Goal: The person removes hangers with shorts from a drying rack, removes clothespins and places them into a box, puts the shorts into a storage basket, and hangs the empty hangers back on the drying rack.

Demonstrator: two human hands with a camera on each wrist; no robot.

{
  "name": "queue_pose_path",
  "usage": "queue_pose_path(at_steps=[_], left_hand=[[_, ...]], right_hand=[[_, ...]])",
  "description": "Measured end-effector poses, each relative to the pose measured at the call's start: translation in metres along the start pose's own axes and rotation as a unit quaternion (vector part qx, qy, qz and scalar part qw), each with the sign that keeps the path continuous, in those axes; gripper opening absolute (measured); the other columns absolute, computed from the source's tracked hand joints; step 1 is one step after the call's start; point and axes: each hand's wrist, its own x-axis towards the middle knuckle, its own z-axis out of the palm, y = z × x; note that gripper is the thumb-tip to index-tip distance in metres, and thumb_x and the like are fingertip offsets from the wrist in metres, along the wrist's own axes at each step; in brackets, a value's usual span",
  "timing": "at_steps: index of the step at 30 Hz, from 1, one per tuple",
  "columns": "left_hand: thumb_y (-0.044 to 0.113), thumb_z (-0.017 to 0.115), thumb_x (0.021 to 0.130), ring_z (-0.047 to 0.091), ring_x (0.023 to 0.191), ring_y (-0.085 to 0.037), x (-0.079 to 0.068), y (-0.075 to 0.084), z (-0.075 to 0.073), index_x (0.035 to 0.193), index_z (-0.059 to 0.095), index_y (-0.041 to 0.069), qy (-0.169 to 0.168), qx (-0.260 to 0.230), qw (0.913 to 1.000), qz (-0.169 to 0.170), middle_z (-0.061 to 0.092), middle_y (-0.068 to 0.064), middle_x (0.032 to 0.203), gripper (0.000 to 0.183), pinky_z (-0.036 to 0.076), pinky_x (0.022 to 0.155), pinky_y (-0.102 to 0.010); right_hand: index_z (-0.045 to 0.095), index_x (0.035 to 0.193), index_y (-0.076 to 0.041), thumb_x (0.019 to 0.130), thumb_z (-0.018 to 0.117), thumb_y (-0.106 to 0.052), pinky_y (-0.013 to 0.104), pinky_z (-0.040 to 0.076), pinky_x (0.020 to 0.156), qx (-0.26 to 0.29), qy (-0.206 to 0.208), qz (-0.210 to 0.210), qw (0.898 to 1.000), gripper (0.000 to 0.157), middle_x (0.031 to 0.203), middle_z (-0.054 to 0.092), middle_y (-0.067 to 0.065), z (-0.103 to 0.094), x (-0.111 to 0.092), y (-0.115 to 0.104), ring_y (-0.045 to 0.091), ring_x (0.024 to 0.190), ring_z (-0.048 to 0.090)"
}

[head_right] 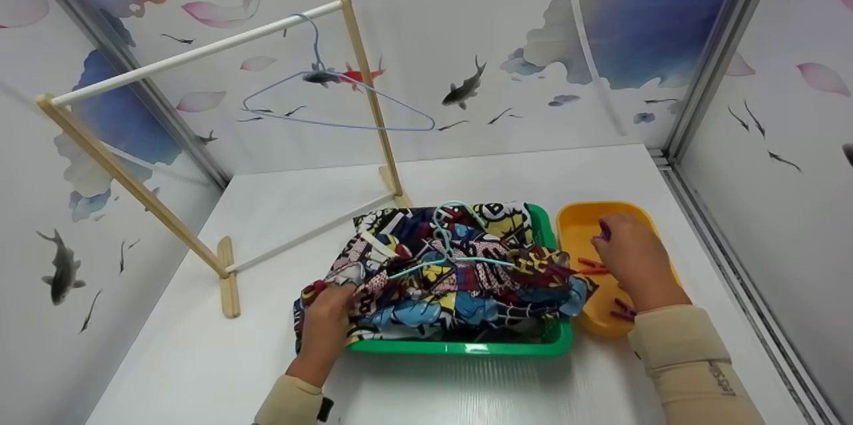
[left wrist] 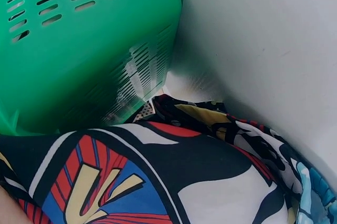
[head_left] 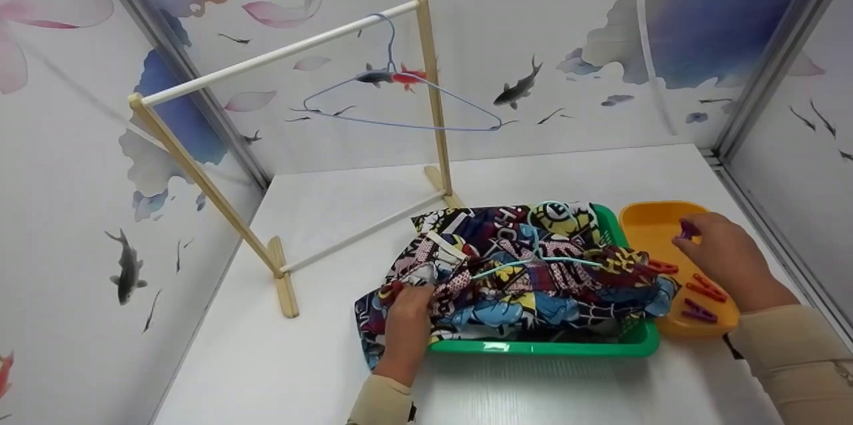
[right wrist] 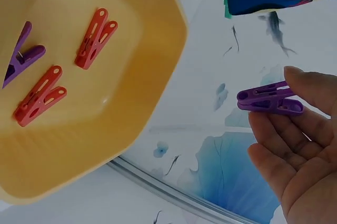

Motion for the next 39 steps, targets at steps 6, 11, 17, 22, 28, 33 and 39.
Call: queue_pose_path(at_steps=[6,11,17,22,28,33,39], left_hand=[[-0.026,0.067,0.062,0.064,0.078,-0.020,0.001,-0.001,0.000,0.092,0.067,0.000,0.002,-0.002,1.0000,0.001,0.068,-0.008,0.084,0.039,0.056,0.071,-0.028],[-0.027,0.068,0.058,0.064,0.077,-0.020,0.001,-0.001,0.000,0.091,0.067,-0.001,0.011,0.002,0.9999,0.005,0.068,-0.008,0.083,0.042,0.056,0.071,-0.027],[-0.026,0.069,0.061,0.064,0.077,-0.020,0.000,-0.001,0.000,0.091,0.067,0.000,0.010,-0.005,0.9999,0.002,0.068,-0.008,0.083,0.040,0.056,0.071,-0.026],[-0.023,0.070,0.064,0.064,0.078,-0.019,-0.001,0.000,-0.001,0.093,0.068,0.000,-0.003,-0.006,1.0000,-0.005,0.068,-0.007,0.084,0.037,0.055,0.070,-0.026],[-0.027,0.067,0.060,0.063,0.077,-0.019,-0.001,0.002,-0.001,0.094,0.067,0.000,-0.004,0.017,0.9998,-0.007,0.068,-0.007,0.084,0.044,0.055,0.068,-0.028],[-0.026,0.065,0.062,0.063,0.077,-0.020,0.000,0.003,-0.001,0.094,0.067,0.001,-0.005,0.014,0.9998,-0.010,0.067,-0.006,0.083,0.042,0.055,0.068,-0.029],[-0.025,0.066,0.061,0.063,0.077,-0.020,-0.002,0.003,-0.001,0.093,0.067,0.000,0.005,0.012,0.9999,-0.005,0.067,-0.007,0.083,0.040,0.055,0.069,-0.027]], right_hand=[[0.053,0.113,0.017,0.093,0.062,-0.014,0.062,0.045,0.085,-0.009,-0.066,0.007,0.998,0.037,0.102,0.058,0.031,-0.003,0.014,0.004,0.043,0.089,0.054],[0.051,0.116,0.018,0.093,0.062,-0.015,0.060,0.048,0.083,-0.020,-0.106,0.021,0.994,0.042,0.100,0.059,0.031,-0.002,0.022,0.009,0.040,0.086,0.056],[0.055,0.113,0.016,0.092,0.064,-0.015,0.056,0.049,0.080,-0.014,-0.133,0.027,0.991,0.038,0.096,0.060,0.026,0.008,0.030,0.019,0.035,0.082,0.055],[0.056,0.111,0.017,0.090,0.066,-0.011,0.055,0.050,0.079,-0.010,-0.143,0.019,0.990,0.036,0.096,0.060,0.027,0.019,0.032,0.025,0.034,0.080,0.056],[0.055,0.110,0.019,0.088,0.065,-0.007,0.055,0.051,0.077,-0.013,-0.163,0.002,0.987,0.035,0.096,0.059,0.031,0.026,0.035,0.028,0.035,0.079,0.056],[0.052,0.115,0.021,0.089,0.066,-0.007,0.057,0.050,0.085,0.014,-0.207,0.051,0.977,0.041,0.102,0.059,0.033,0.033,0.038,0.029,0.039,0.086,0.057],[0.058,0.109,0.017,0.088,0.069,-0.009,0.053,0.052,0.082,0.014,-0.222,0.059,0.973,0.035,0.094,0.062,0.025,0.042,0.035,0.035,0.033,0.081,0.056]])
